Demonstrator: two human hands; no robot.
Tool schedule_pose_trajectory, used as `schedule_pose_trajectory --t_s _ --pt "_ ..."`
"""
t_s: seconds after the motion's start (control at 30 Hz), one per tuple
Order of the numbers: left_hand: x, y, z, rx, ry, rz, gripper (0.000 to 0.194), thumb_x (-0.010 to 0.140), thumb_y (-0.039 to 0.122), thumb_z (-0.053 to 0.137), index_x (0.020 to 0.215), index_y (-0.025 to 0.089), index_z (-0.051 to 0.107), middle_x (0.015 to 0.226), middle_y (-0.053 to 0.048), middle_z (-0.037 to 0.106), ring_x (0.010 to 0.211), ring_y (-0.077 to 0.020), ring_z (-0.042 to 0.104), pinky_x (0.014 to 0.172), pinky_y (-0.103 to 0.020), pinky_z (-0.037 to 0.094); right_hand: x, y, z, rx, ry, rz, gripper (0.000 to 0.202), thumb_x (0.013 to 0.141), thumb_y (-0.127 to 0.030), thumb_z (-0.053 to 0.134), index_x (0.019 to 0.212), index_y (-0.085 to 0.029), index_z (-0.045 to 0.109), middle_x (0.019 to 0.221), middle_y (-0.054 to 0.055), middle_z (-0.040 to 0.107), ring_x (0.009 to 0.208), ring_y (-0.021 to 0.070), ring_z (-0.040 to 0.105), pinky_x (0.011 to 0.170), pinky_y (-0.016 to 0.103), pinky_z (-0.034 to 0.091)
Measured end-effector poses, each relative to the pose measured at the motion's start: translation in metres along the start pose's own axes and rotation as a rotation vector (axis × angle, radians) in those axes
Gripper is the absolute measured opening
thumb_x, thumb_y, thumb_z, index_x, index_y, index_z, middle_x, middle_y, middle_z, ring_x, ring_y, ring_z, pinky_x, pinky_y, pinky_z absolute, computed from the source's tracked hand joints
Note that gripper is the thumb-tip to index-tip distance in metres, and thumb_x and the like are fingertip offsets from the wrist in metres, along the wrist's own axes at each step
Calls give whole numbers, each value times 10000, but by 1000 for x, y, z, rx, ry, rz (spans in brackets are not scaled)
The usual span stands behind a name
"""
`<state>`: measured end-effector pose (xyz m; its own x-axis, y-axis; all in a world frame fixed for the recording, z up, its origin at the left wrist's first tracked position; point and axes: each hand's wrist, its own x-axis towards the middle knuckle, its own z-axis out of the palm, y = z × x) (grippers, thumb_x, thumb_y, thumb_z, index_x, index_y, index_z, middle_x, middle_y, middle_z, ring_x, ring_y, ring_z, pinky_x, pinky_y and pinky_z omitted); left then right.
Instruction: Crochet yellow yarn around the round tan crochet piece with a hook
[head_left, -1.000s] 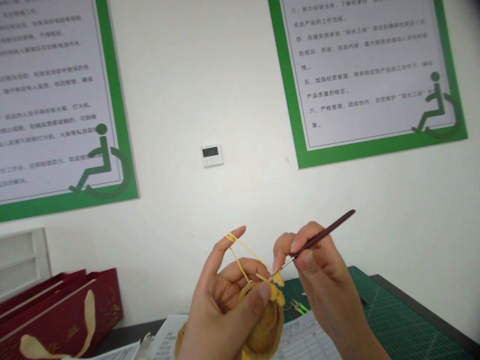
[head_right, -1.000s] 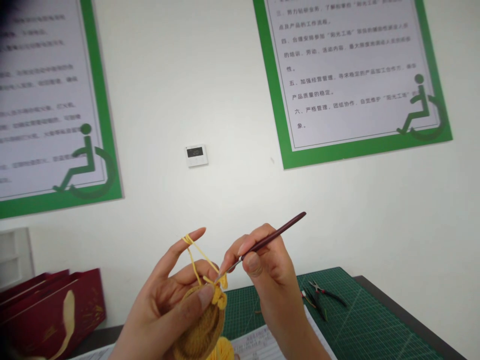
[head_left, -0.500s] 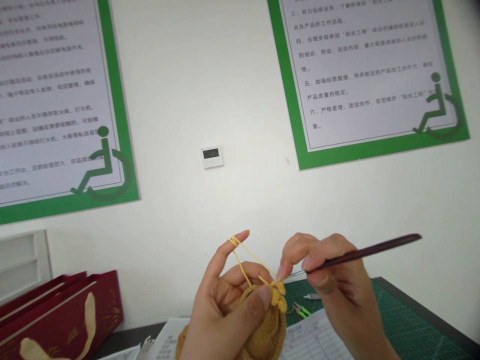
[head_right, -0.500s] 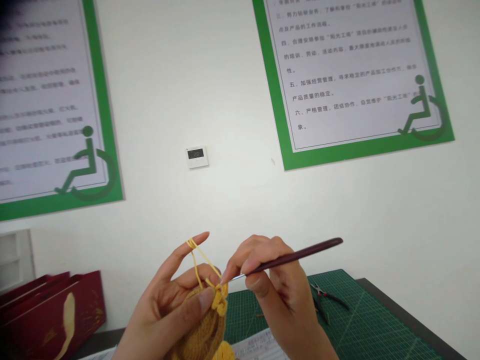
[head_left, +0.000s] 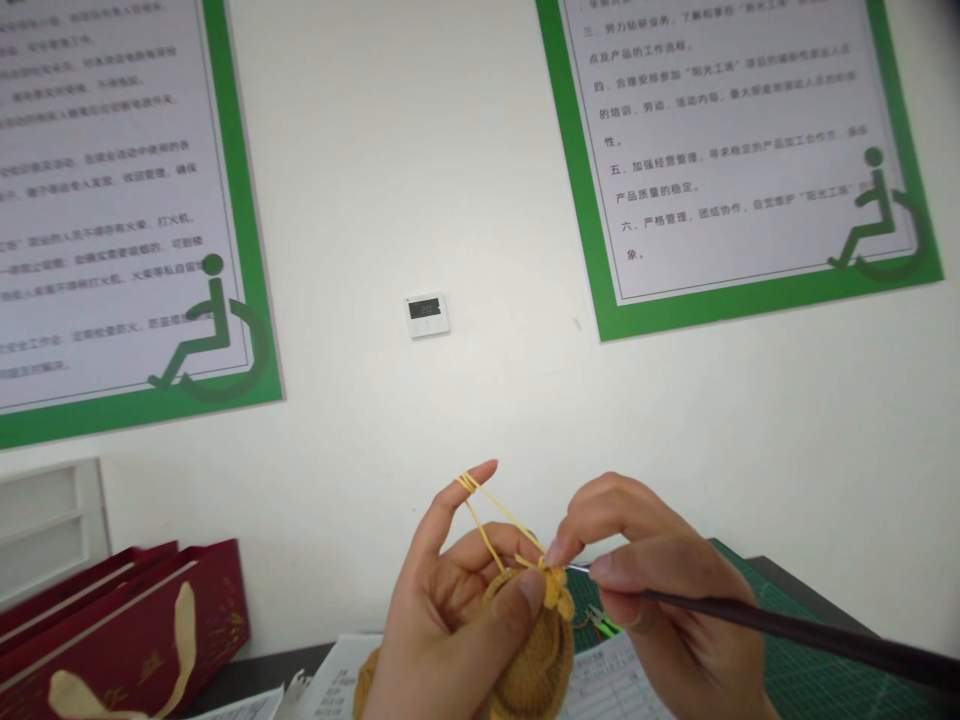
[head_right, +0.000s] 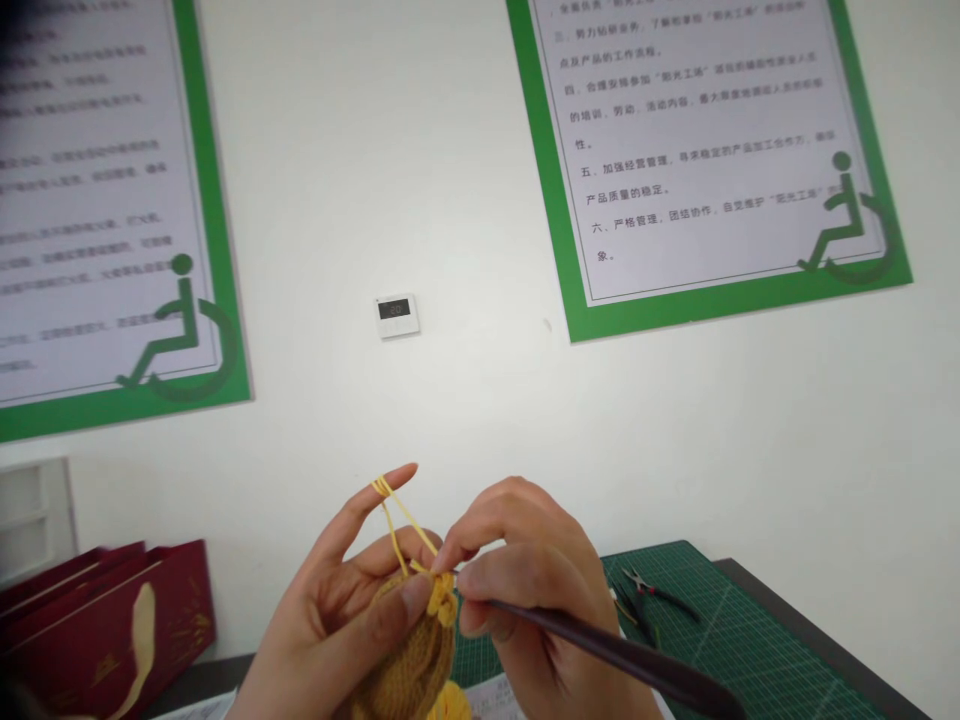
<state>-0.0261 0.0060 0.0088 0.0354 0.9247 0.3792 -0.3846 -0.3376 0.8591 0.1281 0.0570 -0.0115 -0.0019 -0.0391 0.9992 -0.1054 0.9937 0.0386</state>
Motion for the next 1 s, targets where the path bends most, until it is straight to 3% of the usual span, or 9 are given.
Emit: schedule_pose_trajectory --t_s 0.17,0.4,0.57,0.63,0.7,0.77,0.83,1.0 --pt "0 -2 -2 -24 -11 5 919 702 195 917 1484 272 441 835 -15 732 632 -145 646 610 -270 450 -4 3 7 -31 49 -78 142 1025 -205 546 1111 -258 647 940 41 735 803 185 664 743 398 524" --pt "1 -5 0 -93 42 9 966 624 183 963 1468 244 497 816 -13 731 647 -136 645 623 -258 499 -16 12 16 13 132 -81 302 962 -114 624 1190 -308 658 1010 30 752 841 190 661 764 419 529" --pt "0 -6 7 -122 109 46 888 618 148 954 1410 161 555 780 -14 715 658 -137 645 625 -241 525 -19 7 26 -190 186 27 179 988 -167 575 1090 -256 692 815 34 714 724 184 616 599 333 545" --pt "-2 -6 12 -93 122 102 920 652 139 929 1461 219 498 756 -7 721 641 -133 637 608 -223 517 -19 6 30 -369 293 -129 261 932 -49 582 1066 -244 691 873 29 708 753 168 623 635 326 554" --pt "-5 -6 17 -31 143 172 978 713 134 883 1528 358 391 760 4 734 608 -126 627 562 -195 486 -16 5 32 -498 349 -314 247 904 -25 590 1042 -207 683 927 42 675 778 160 613 637 319 549" --pt "-8 -6 21 26 173 215 1003 759 124 839 1539 483 321 776 16 736 589 -122 621 531 -176 461 -13 3 31 -513 308 -262 180 915 -46 590 997 -179 680 903 56 658 775 168 618 634 328 552" --pt "-9 -6 23 48 197 220 982 774 123 819 1529 519 332 780 20 728 626 -139 645 563 -195 496 -11 0 27 -437 248 -187 139 924 -73 599 985 -177 667 821 41 645 720 165 604 609 326 534" --pt "-9 -5 20 53 199 222 924 748 133 851 1517 412 421 738 14 717 685 -155 666 663 -238 555 -15 -5 20 -87 320 137 95 1016 -182 531 1007 -223 616 756 -4 598 702 152 586 625 304 485"
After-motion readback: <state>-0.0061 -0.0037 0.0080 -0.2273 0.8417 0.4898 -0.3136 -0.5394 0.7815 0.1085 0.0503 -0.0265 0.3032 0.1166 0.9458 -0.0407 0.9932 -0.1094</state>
